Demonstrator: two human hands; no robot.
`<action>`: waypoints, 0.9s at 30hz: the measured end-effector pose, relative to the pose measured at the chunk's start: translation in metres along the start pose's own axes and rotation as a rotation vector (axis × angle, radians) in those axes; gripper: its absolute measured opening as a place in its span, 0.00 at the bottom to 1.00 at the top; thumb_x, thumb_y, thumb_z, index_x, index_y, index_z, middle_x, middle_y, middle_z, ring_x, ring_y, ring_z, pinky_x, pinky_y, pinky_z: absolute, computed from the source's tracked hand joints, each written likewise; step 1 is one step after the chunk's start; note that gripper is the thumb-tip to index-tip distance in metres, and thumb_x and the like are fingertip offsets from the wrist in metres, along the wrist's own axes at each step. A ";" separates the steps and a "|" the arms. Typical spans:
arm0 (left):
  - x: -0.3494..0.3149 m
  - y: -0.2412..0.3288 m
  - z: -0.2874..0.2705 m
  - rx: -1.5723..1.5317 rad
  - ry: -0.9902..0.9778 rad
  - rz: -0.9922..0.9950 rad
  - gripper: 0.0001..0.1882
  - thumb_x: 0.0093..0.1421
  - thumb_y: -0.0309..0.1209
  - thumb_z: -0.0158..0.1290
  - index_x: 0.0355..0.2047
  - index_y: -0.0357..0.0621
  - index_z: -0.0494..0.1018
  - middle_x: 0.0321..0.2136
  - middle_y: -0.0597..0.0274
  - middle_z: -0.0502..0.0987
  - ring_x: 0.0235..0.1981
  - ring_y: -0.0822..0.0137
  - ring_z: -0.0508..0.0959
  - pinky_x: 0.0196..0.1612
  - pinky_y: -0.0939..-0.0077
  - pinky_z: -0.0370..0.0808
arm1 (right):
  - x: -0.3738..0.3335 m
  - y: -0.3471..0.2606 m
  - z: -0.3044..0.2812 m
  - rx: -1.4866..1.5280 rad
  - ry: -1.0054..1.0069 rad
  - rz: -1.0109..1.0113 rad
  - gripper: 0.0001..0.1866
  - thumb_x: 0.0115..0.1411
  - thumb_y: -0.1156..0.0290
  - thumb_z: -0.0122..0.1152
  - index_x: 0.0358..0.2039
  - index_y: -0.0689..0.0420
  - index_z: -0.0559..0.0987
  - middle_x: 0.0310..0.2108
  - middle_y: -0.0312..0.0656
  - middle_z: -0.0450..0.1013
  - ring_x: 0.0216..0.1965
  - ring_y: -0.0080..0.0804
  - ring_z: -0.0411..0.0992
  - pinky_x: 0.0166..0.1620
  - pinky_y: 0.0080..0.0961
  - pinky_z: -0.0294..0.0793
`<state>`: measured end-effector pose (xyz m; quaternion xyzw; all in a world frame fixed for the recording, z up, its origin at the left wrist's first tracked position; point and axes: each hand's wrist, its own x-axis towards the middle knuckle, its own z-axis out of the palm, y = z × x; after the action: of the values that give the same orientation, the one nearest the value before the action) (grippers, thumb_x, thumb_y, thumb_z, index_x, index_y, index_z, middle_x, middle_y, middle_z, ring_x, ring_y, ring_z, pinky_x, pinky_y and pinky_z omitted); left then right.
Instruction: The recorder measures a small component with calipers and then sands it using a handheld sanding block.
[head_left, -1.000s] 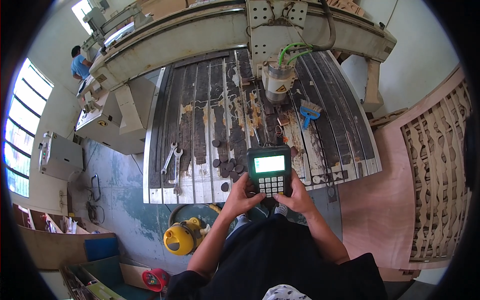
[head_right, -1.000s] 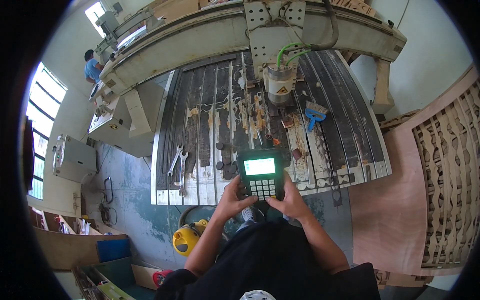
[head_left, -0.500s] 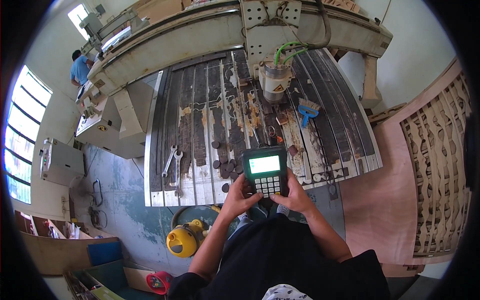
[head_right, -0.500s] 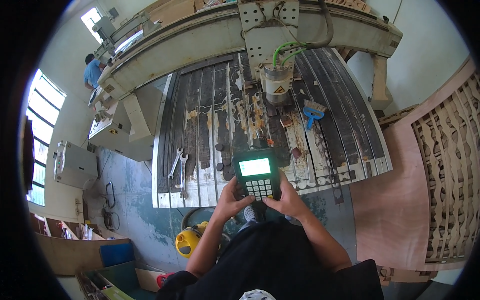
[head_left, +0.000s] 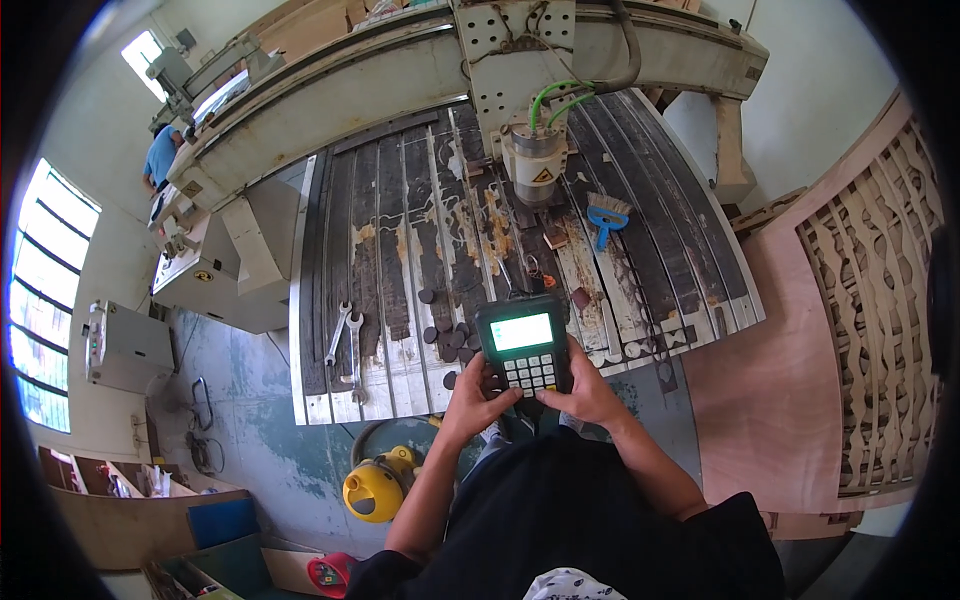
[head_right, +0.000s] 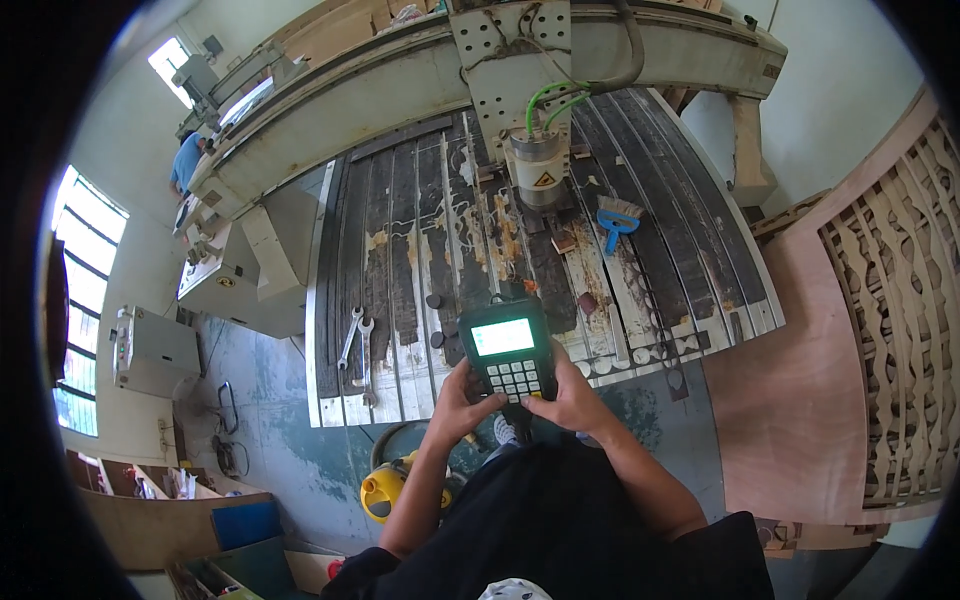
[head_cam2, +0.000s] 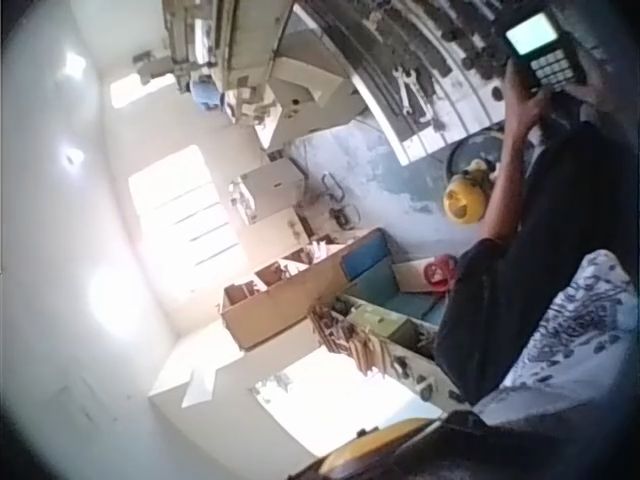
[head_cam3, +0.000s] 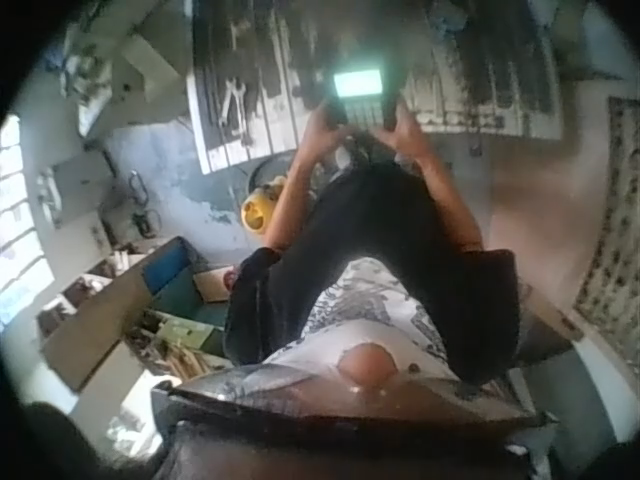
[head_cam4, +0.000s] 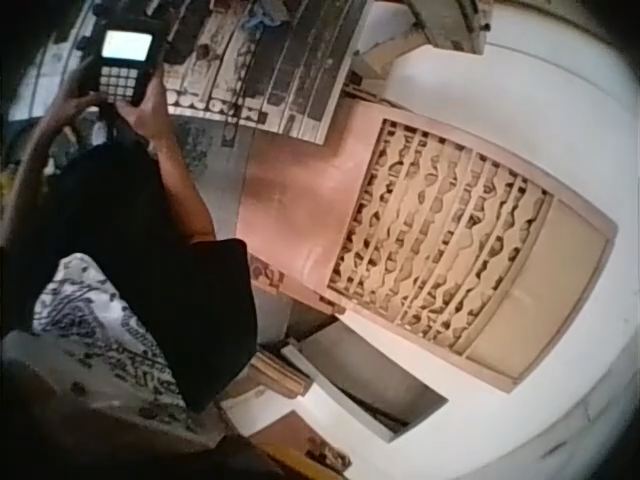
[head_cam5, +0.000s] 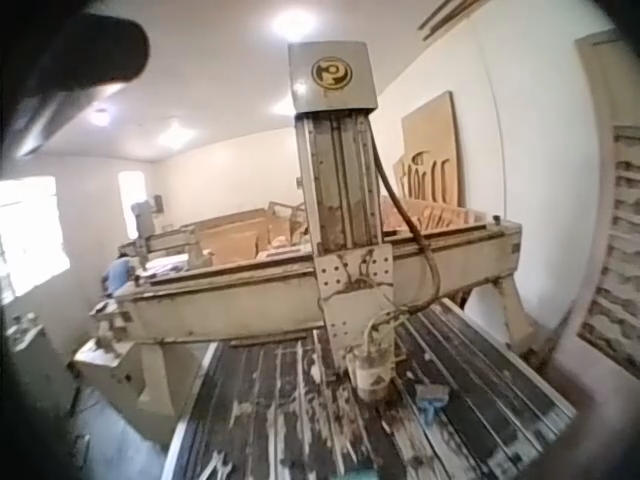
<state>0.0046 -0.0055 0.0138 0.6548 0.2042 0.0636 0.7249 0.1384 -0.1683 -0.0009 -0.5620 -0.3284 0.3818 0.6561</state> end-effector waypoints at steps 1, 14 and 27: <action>0.000 0.000 0.000 0.005 0.000 0.004 0.32 0.53 0.17 0.59 0.58 0.34 0.62 0.47 0.51 0.77 0.49 0.64 0.78 0.54 0.68 0.75 | -0.001 -0.003 0.001 0.003 0.002 0.005 0.45 0.50 0.83 0.64 0.66 0.63 0.52 0.57 0.43 0.63 0.60 0.29 0.62 0.63 0.30 0.62; 0.000 -0.010 0.003 -0.006 0.011 0.058 0.31 0.55 0.19 0.60 0.58 0.35 0.61 0.46 0.50 0.78 0.47 0.63 0.80 0.50 0.69 0.77 | -0.003 0.003 0.000 0.057 0.007 0.007 0.44 0.50 0.86 0.62 0.66 0.62 0.52 0.57 0.43 0.62 0.60 0.29 0.63 0.62 0.31 0.63; -0.005 -0.005 0.006 0.009 0.029 0.054 0.30 0.55 0.18 0.59 0.57 0.35 0.62 0.46 0.51 0.78 0.47 0.64 0.79 0.51 0.69 0.76 | -0.004 0.001 0.002 0.033 0.019 -0.030 0.44 0.50 0.85 0.62 0.66 0.64 0.52 0.57 0.43 0.63 0.59 0.28 0.64 0.62 0.30 0.64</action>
<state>0.0016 -0.0131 0.0098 0.6623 0.1972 0.0915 0.7170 0.1350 -0.1708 -0.0016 -0.5498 -0.3241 0.3721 0.6740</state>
